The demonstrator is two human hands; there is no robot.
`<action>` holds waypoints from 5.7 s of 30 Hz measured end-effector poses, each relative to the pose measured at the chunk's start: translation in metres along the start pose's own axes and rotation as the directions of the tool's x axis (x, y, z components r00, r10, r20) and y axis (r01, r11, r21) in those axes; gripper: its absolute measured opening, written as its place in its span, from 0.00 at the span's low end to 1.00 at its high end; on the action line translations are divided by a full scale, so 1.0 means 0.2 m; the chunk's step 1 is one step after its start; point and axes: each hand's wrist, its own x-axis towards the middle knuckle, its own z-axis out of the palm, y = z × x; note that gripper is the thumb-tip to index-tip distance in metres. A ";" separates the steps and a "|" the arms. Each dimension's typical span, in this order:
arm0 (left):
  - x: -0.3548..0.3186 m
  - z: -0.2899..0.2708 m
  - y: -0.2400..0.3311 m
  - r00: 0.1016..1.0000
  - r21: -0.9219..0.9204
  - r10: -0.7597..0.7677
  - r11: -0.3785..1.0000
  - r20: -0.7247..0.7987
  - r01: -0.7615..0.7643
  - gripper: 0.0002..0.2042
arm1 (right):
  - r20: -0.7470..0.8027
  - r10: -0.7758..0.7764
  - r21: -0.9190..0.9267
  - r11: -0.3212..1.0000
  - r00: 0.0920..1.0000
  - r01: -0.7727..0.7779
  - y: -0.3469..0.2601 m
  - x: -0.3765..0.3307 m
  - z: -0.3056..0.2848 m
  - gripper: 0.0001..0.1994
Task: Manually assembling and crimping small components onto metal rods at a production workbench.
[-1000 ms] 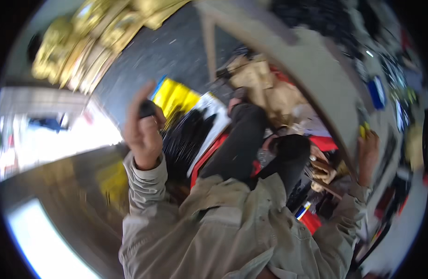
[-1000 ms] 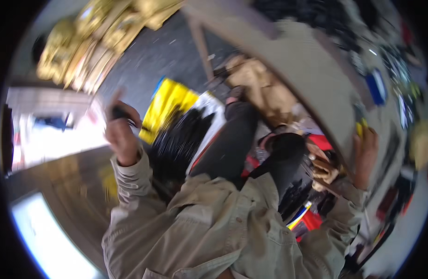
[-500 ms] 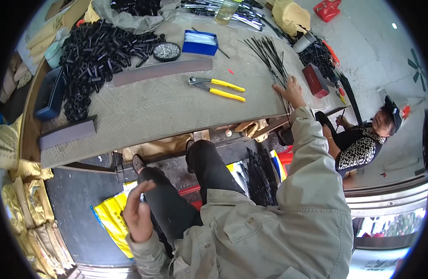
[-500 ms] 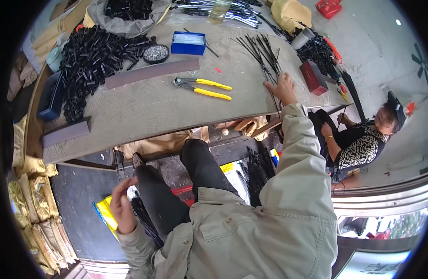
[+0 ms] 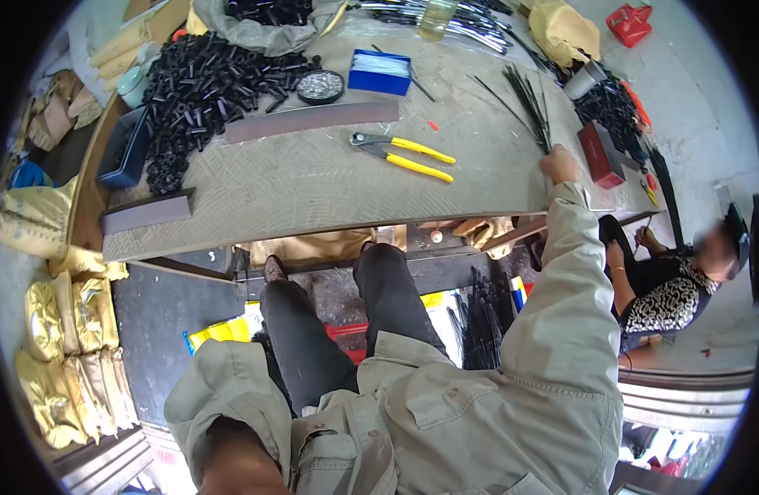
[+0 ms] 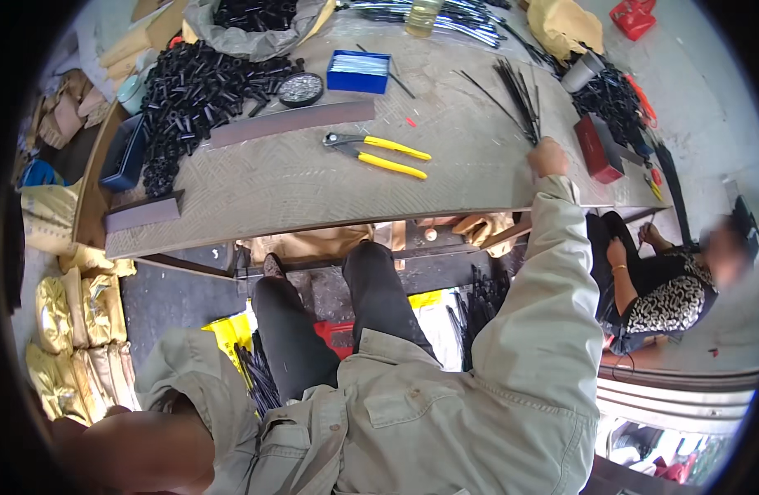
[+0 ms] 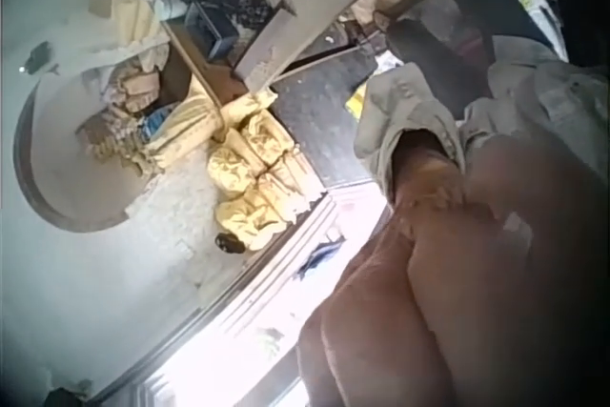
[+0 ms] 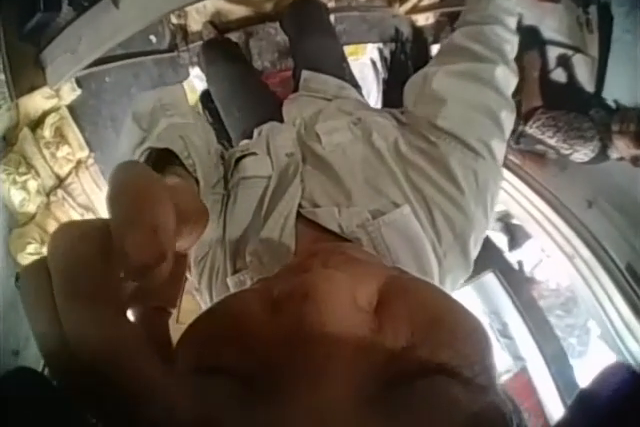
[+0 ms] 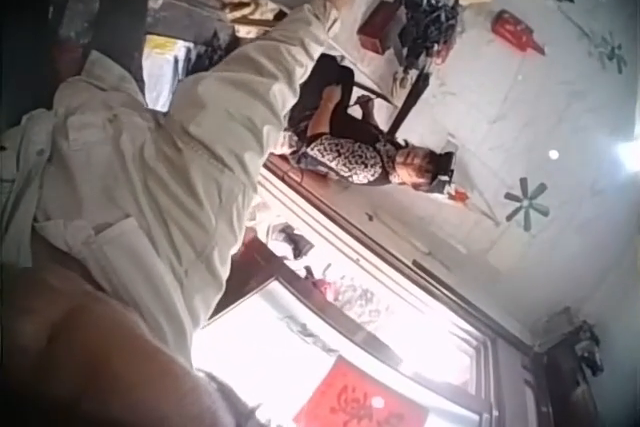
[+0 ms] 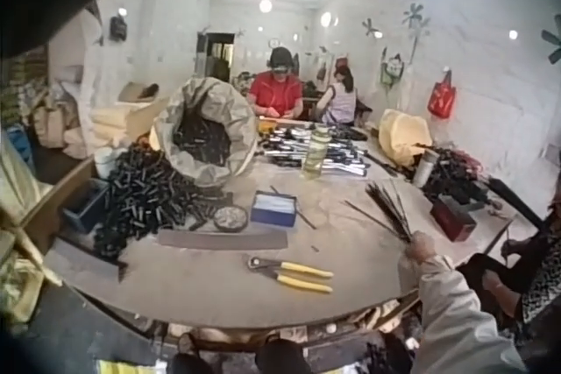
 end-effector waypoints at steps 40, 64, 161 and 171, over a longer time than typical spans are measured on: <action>0.55 0.80 -0.34 0.854 -0.114 -0.350 0.900 0.385 0.421 0.25 | -0.270 -0.435 0.930 0.113 0.859 0.349 -0.77 -0.47 -1.03 0.06; 0.85 0.28 -0.44 0.884 0.059 -0.462 0.887 0.068 0.459 0.11 | -0.182 -0.768 0.936 -0.326 0.614 -0.130 -1.13 -1.29 -0.94 0.14; 0.87 0.28 -0.53 0.914 -0.300 -0.405 0.872 0.003 0.387 0.17 | -0.367 -0.301 0.480 0.749 0.880 0.456 -0.17 -0.32 -0.02 0.09; 0.79 0.51 -0.60 0.943 -0.385 -0.332 0.875 -0.035 0.293 0.16 | 0.023 -0.915 0.944 -0.113 0.404 -0.310 -0.91 -1.15 -0.77 0.15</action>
